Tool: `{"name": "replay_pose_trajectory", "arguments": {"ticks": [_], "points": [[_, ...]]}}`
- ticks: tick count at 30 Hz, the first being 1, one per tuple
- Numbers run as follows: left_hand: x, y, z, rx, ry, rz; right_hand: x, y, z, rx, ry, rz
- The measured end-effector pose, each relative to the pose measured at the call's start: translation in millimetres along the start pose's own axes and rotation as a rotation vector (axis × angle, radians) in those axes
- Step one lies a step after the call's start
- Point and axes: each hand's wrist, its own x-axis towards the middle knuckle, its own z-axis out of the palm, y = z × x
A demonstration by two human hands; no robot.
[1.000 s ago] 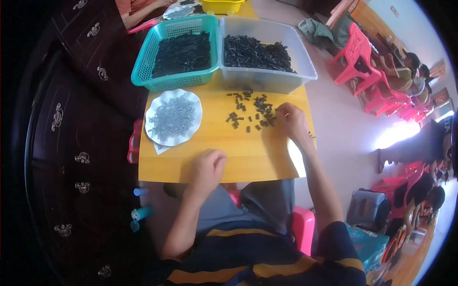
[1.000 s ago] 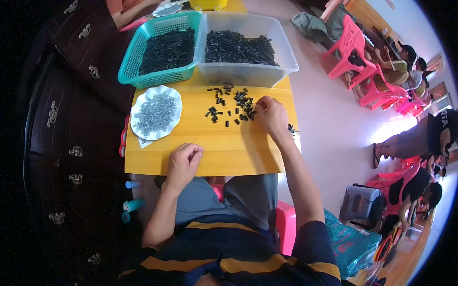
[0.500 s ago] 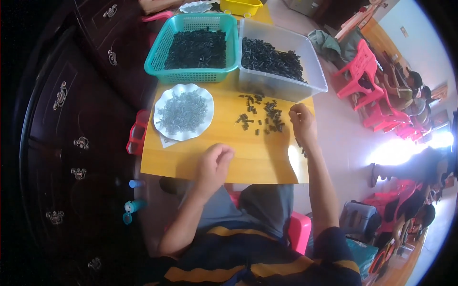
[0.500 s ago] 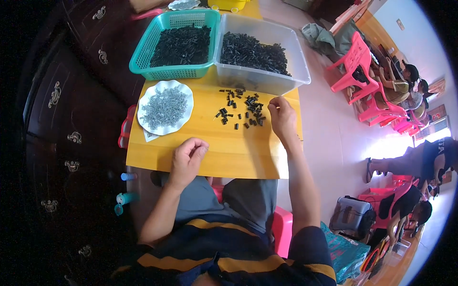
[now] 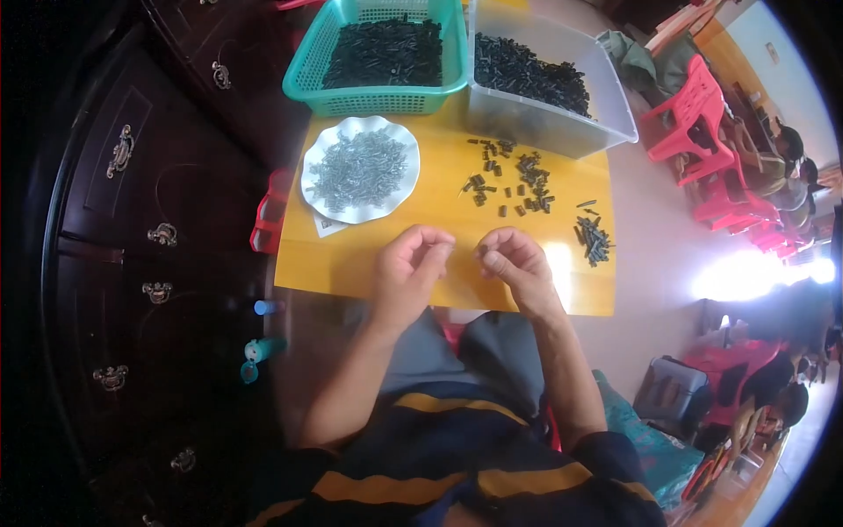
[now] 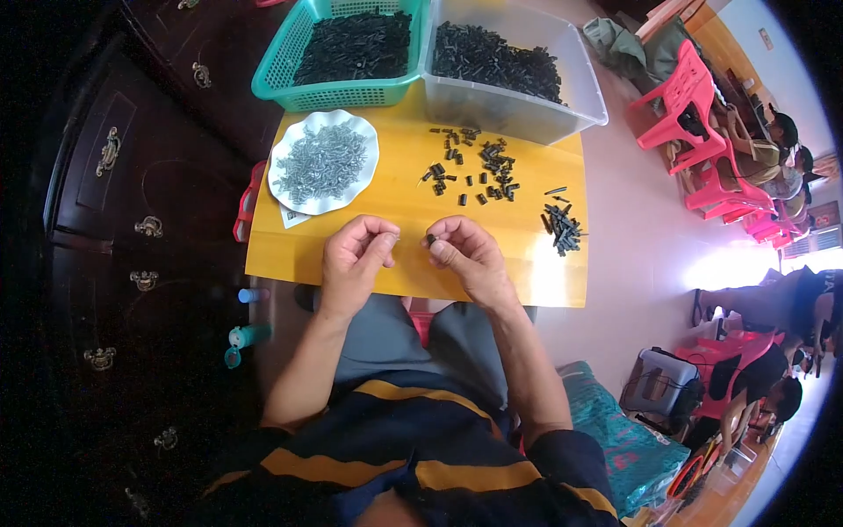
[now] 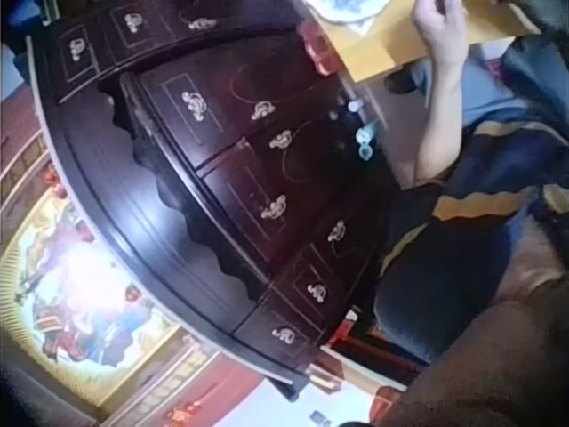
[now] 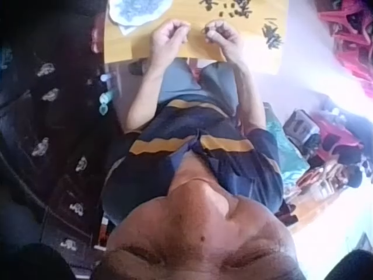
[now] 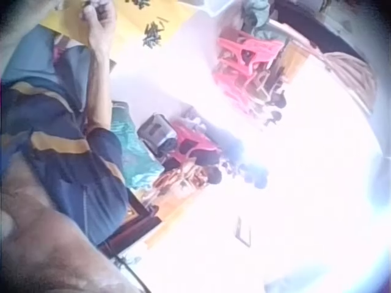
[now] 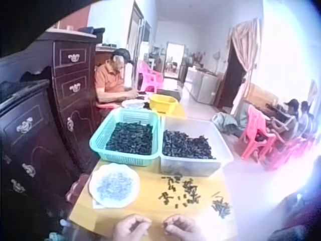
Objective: The person assembles small black plastic components by hand at a work table, fitting pins into the plastic parts.
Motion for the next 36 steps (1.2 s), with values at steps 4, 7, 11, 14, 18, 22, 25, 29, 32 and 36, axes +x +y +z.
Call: {"name": "replay_pose_trajectory", "arguments": {"ticks": [4, 7, 11, 14, 18, 22, 25, 29, 32, 36], "points": [[-1, -7, 2, 0.02, -0.001, 0.059, -2, 3, 9, 0.012, -0.013, 0.009], [-3, -4, 4, 0.036, -0.009, 0.106, -1, 6, 13, 0.011, -0.017, 0.005], [-3, -5, 5, 0.022, -0.035, 0.125, -1, 4, 20, -0.007, 0.0, 0.027], [-3, -4, 5, 0.005, -0.038, 0.128, -1, 11, 19, 0.084, -0.023, 0.07], [-4, -5, 4, 0.077, -0.008, 0.169, -3, 9, 20, 0.252, -0.025, 0.144], [-5, -3, 4, 0.101, 0.009, 0.182, -4, 7, 27, 0.399, 0.049, 0.248], [-5, -1, 6, 0.135, 0.008, 0.201, -3, 18, 21, 0.563, 0.032, 0.273], [-5, 0, 6, 0.185, 0.017, 0.258, -3, 20, 21, 0.712, -0.001, 0.314], [-6, -1, 7, 0.189, 0.023, 0.288, -2, 19, 23, 0.726, 0.009, 0.319], [-6, 2, 9, 0.277, 0.046, 0.337, -2, 22, 24, 0.753, 0.001, 0.309]]}}
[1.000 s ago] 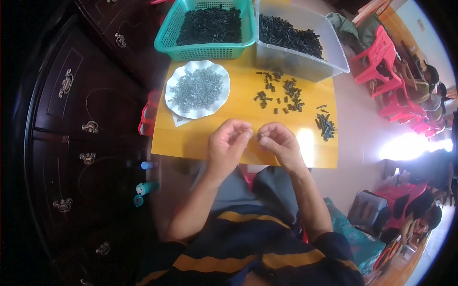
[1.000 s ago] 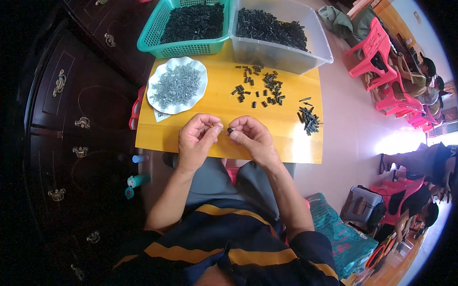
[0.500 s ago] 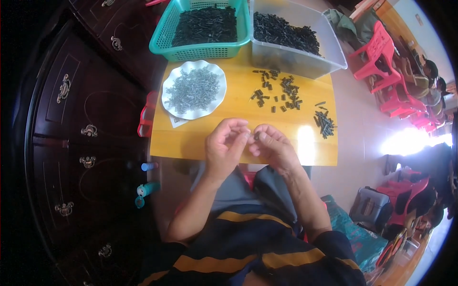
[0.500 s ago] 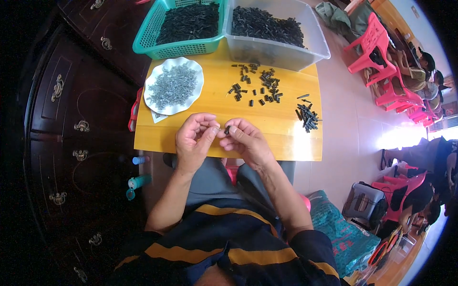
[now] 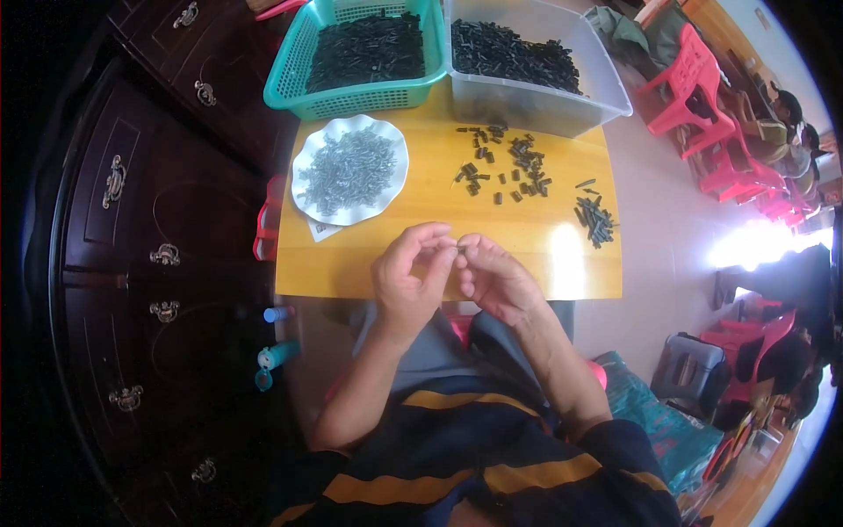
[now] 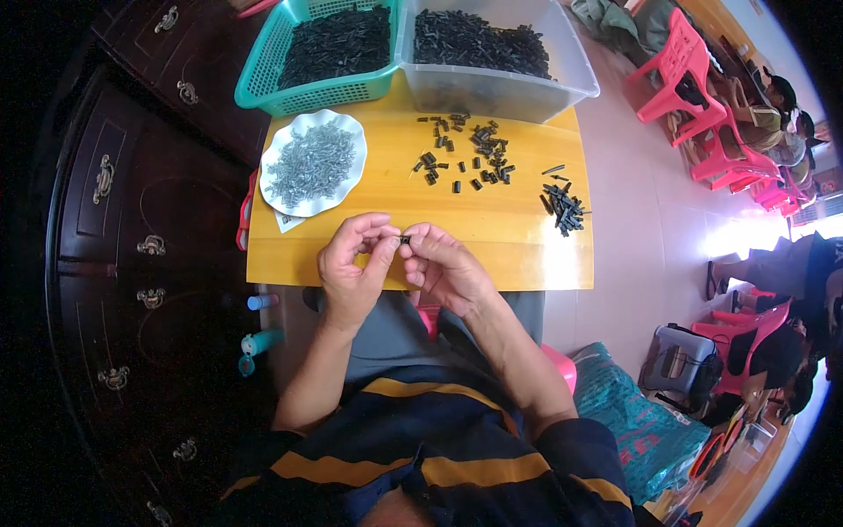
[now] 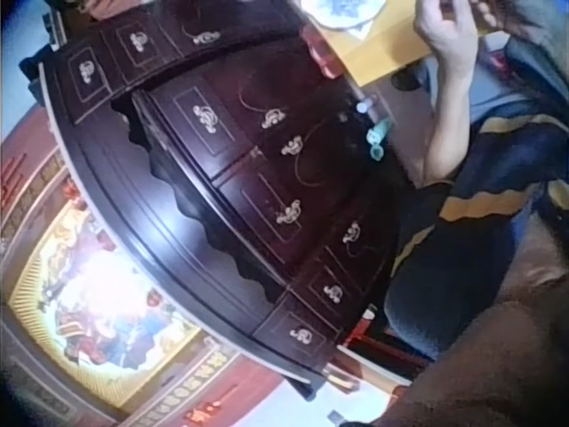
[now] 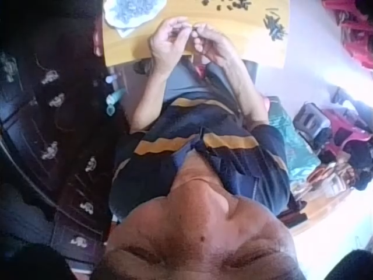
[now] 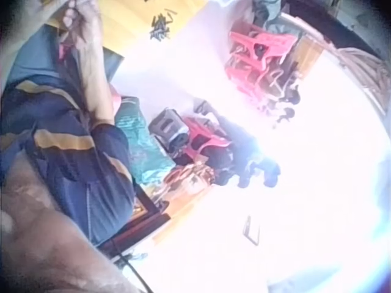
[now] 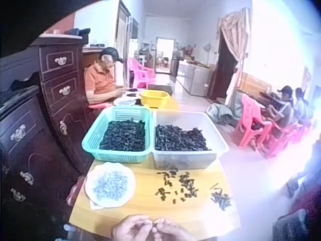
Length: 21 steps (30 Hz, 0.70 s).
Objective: The person assembles small black plastic components by hand at a work table, fitting pins into the plastic parts.
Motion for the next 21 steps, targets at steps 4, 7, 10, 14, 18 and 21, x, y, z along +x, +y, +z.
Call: {"name": "replay_pose_trajectory", "arguments": {"ticks": [4, 7, 10, 14, 18, 21], "points": [[0, 0, 0, 0.064, -0.004, 0.028, -1, 2, -3, -0.032, -0.012, -0.003], [-1, -2, 0, -0.023, -0.063, -0.018, -3, 3, -7, -0.005, -0.027, 0.027], [2, 1, -2, -0.146, -0.128, -0.077, -2, 8, -8, 0.046, -0.062, 0.065], [6, 8, -4, -0.033, -0.182, 0.006, -3, 9, 3, 0.127, -0.062, 0.113], [7, 11, -3, 0.027, -0.191, 0.071, -4, 10, 7, 0.172, -0.1, 0.132], [5, 11, -2, -0.007, -0.153, 0.055, -5, 9, 13, 0.21, -0.011, 0.161]]}}
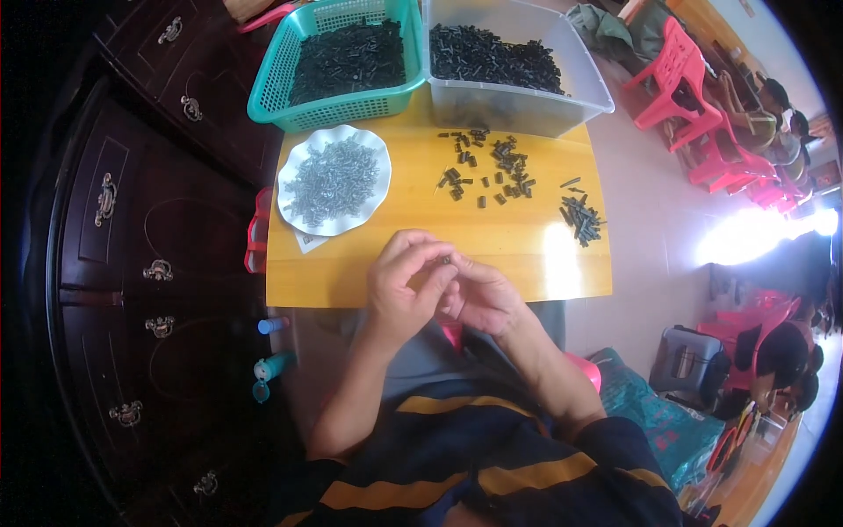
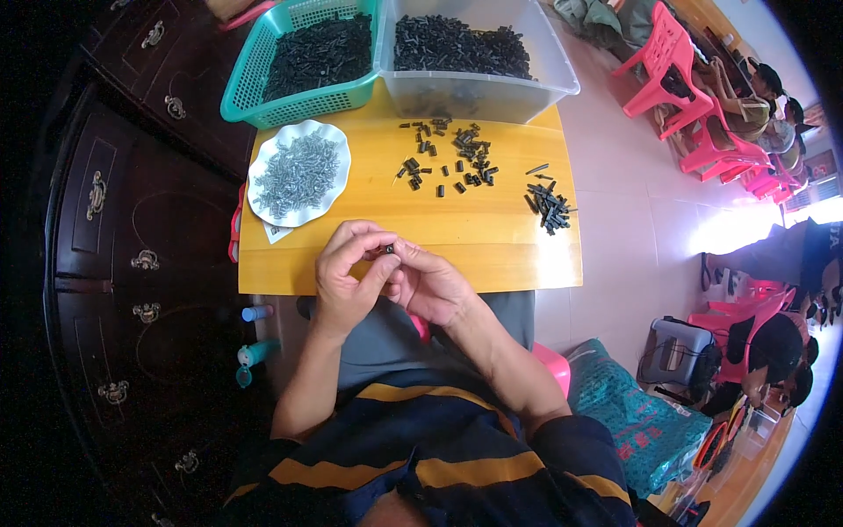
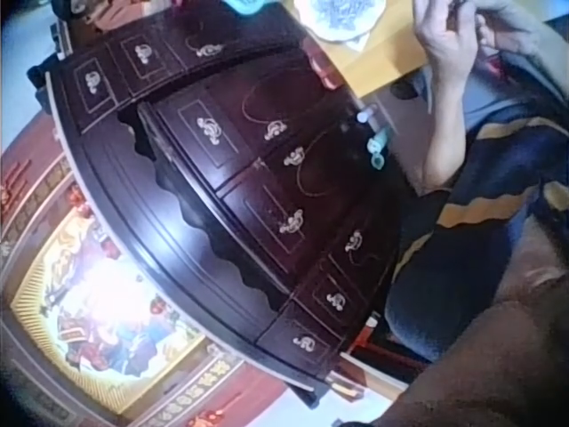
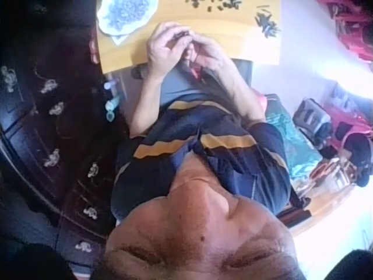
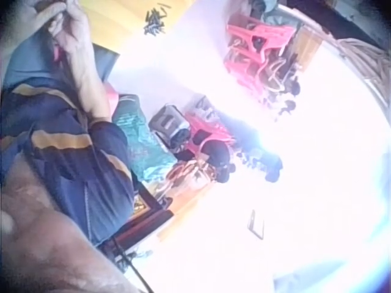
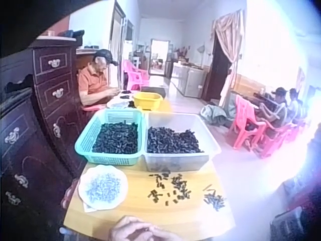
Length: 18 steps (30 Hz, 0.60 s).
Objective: The person assembles small black plastic components by hand at a work table, fitting pins into the plastic parts.
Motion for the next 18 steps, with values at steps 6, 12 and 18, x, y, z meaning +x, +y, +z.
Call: {"name": "replay_pose_trajectory", "arguments": {"ticks": [6, 12, 18], "points": [[-2, -5, -1, 0.072, 0.049, 0.059, -1, -13, -14, -0.545, 0.095, -0.212], [-6, -9, -2, 0.016, 0.125, -0.057, 3, -67, -11, -1.694, 0.527, -0.84], [-3, -7, -1, 0.056, 0.122, -0.048, 4, -109, -15, -2.062, 0.806, -1.041]]}}
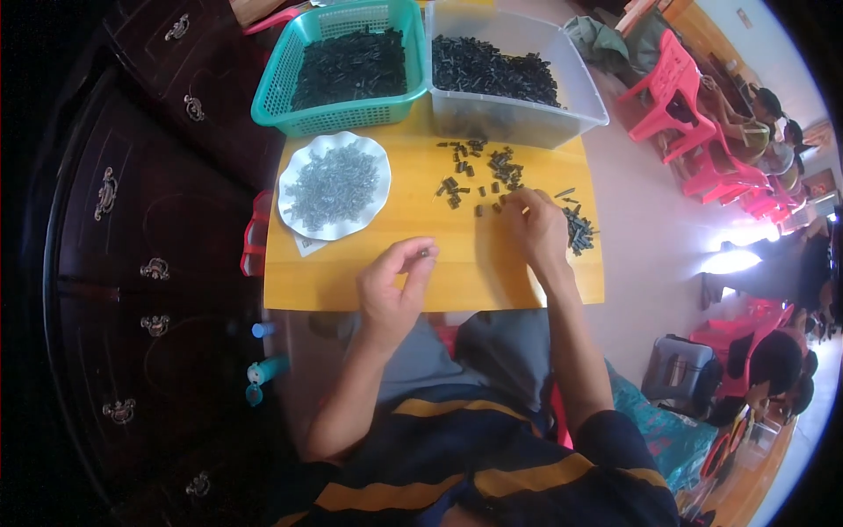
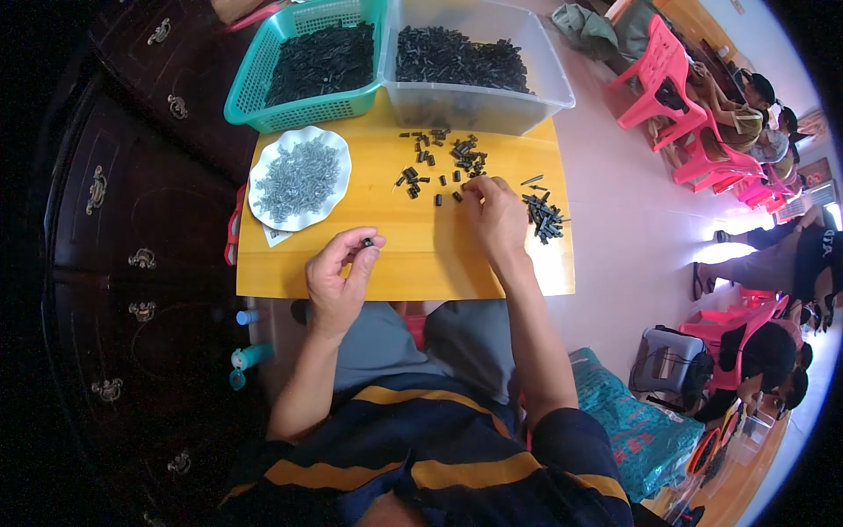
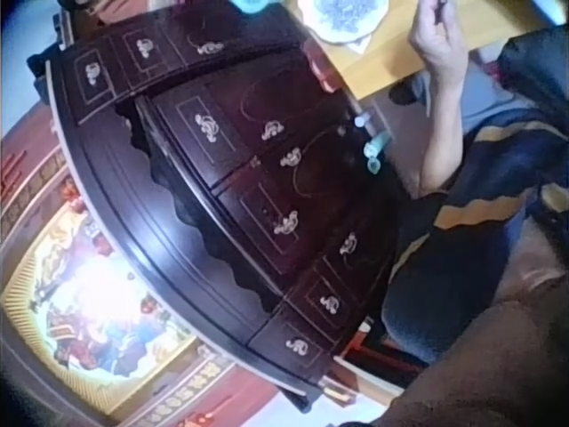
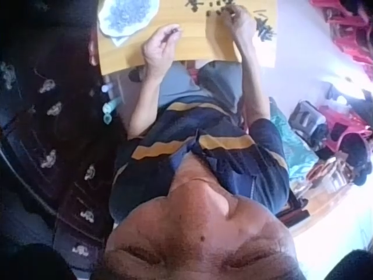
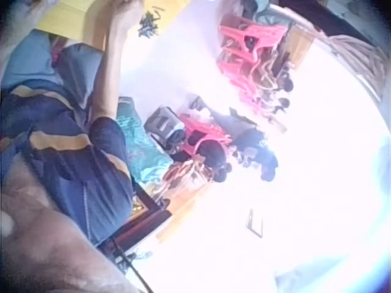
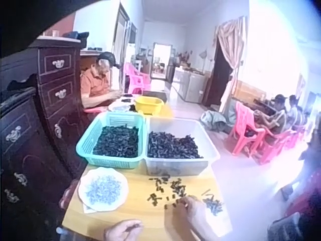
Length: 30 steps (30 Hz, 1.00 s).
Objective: The person assembles small black plastic components by hand at a work table, fitting pins into the plastic parts.
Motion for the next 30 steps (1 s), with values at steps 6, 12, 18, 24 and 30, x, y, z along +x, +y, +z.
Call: {"name": "replay_pose_trajectory", "arguments": {"ticks": [6, 12, 18, 24, 30], "points": [[0, 0, 0, -0.005, -0.006, -0.004, 10, 3, -1, 0.007, -0.026, -0.023], [-2, 2, 2, -0.044, 0.009, -0.011, 26, -10, 23, -0.101, -0.025, -0.139], [-1, 0, -1, -0.028, -0.006, 0.02, 40, -9, 36, -0.232, -0.16, -0.137], [1, 0, 0, -0.012, 0.005, 0.044, 44, -13, 34, -0.268, -0.224, -0.118], [0, -1, -1, 0.019, 0.021, 0.061, 29, -31, 4, 0.401, -0.252, 0.128]]}}
